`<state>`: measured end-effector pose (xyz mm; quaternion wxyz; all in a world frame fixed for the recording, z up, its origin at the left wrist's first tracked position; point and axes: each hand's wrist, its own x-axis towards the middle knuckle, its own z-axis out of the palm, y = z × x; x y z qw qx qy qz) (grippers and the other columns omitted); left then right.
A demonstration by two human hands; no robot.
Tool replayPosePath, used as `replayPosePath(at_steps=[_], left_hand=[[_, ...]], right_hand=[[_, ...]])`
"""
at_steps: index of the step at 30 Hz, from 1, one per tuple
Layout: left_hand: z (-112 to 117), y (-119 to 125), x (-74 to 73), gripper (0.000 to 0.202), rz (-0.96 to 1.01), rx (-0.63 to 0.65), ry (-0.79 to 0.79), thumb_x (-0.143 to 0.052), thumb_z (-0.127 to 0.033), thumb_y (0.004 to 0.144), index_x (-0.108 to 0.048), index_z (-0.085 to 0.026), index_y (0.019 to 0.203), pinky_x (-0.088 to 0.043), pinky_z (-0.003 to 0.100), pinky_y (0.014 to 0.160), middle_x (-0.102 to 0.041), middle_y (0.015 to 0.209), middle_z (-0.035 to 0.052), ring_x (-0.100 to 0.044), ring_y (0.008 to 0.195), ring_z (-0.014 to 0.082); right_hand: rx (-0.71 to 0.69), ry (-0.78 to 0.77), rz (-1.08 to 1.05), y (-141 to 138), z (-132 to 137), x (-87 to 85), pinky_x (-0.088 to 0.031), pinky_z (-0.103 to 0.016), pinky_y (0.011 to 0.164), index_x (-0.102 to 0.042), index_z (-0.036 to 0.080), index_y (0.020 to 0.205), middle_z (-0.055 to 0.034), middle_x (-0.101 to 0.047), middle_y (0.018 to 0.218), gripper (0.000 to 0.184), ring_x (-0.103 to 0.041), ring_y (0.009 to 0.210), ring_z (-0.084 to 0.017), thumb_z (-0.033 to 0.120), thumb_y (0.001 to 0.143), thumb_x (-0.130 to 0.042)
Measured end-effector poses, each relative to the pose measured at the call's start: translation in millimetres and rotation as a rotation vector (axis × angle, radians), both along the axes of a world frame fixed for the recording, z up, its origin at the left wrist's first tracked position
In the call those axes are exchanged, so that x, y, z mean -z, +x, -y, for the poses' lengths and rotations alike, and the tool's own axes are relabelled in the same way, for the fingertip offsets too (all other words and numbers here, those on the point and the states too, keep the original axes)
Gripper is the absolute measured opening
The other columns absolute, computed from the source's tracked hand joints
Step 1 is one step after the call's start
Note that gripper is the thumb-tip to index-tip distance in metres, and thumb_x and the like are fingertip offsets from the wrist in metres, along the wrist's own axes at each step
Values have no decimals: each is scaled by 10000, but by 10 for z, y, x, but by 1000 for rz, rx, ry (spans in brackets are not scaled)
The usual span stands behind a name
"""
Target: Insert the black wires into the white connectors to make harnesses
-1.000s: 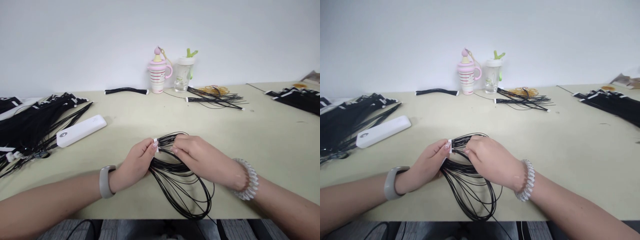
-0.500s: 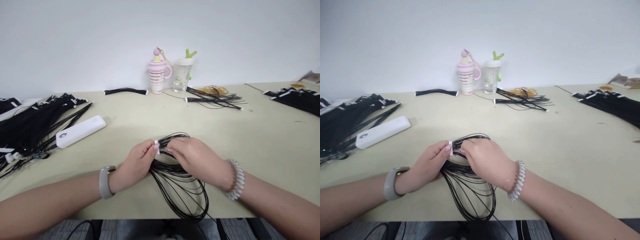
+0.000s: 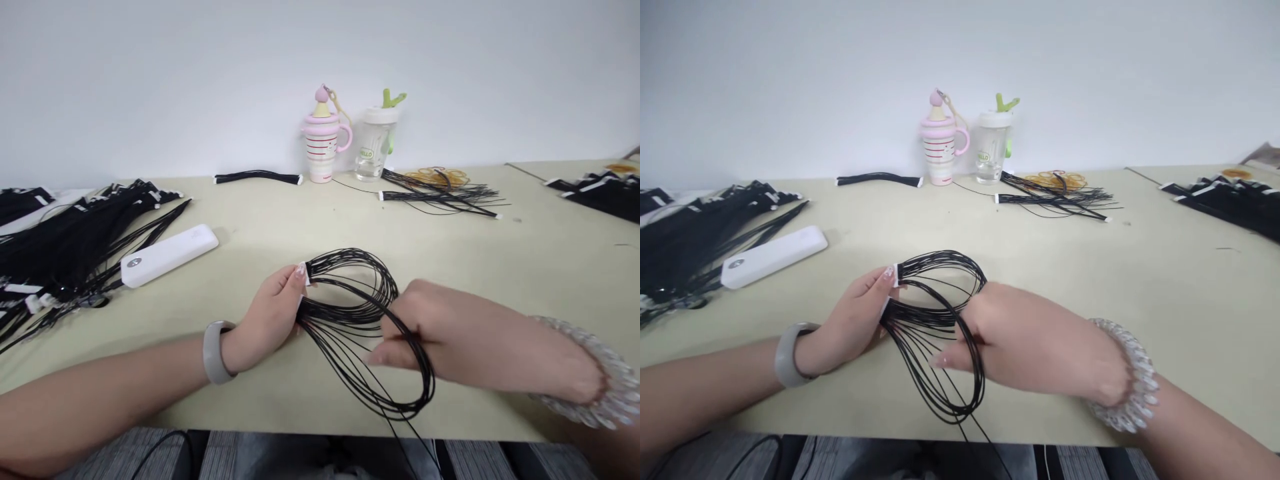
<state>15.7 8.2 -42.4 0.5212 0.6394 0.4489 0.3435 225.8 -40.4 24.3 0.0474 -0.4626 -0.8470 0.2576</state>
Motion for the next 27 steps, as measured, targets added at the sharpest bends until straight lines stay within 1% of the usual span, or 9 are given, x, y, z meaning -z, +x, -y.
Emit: replayPosePath(at_steps=[1,3,7,11,16,19,23,25,27], left_hand=[[0,-1,5,398,2,4,-14,-312,-515,853,-436,-157,730,-318,202,425,-465,563,-6,-399,460,80],[3,2,2,405,-5,4,-15,-310,-521,852,-435,-157,725,-324,196,419,-459,557,-9,-409,453,76],[17,19,-39,413,-45,-25,-9,-325,-529,845,-439,-157,707,-317,180,389,-402,505,-30,-390,413,63],[28,35,-73,411,-47,-47,-30,-329,-532,842,-439,-160,707,-287,170,353,-357,461,-50,-353,363,54],[35,43,-100,407,-75,-39,-8,-326,-521,848,-457,-157,723,-303,171,359,-370,460,-50,-370,366,55],[42,47,-111,404,-77,-36,-22,-330,-526,844,-421,-162,695,-307,168,350,-372,469,-50,-370,365,54],[44,53,-108,404,-59,-31,-4,-340,-524,841,-385,-161,668,-308,163,350,-368,495,-45,-359,385,47],[42,54,-106,401,-65,-29,20,-347,-515,842,-379,-160,657,-300,161,352,-358,487,-46,-351,389,45],[40,53,-105,403,-82,-33,28,-347,-515,842,-373,-161,650,-295,160,349,-349,473,-49,-349,379,45]], right_hand=[[-27,-21,26,-14,11,18,-185,-211,397,-388,151,500,44,-300,439,436,-200,406,-43,429,827,-464],[-29,-2,26,-66,15,84,-192,-212,407,-408,153,517,38,-332,454,398,-234,415,-47,369,851,-420],[8,-17,-107,-213,-18,274,-207,-200,417,-417,145,549,31,-339,496,377,-264,456,-49,313,875,-328],[72,-37,-194,-306,-40,402,-229,-185,428,-432,135,562,34,-370,507,335,-293,473,-43,266,857,-343],[80,-217,-254,-316,-48,426,-301,-179,451,-513,139,603,19,-503,526,363,-391,457,-49,297,871,-326],[88,-238,-278,-324,-50,414,-308,-179,464,-485,137,584,10,-521,548,388,-409,478,-53,342,874,-328],[80,-267,-297,-337,-52,408,-289,-187,459,-435,139,569,16,-482,545,408,-367,479,-51,396,869,-333],[69,-264,-296,-338,-52,412,-282,-188,462,-407,141,566,27,-436,536,386,-342,482,-48,377,865,-340],[53,-239,-288,-338,-48,418,-265,-187,455,-371,144,562,34,-385,531,347,-314,485,-45,320,859,-341]])
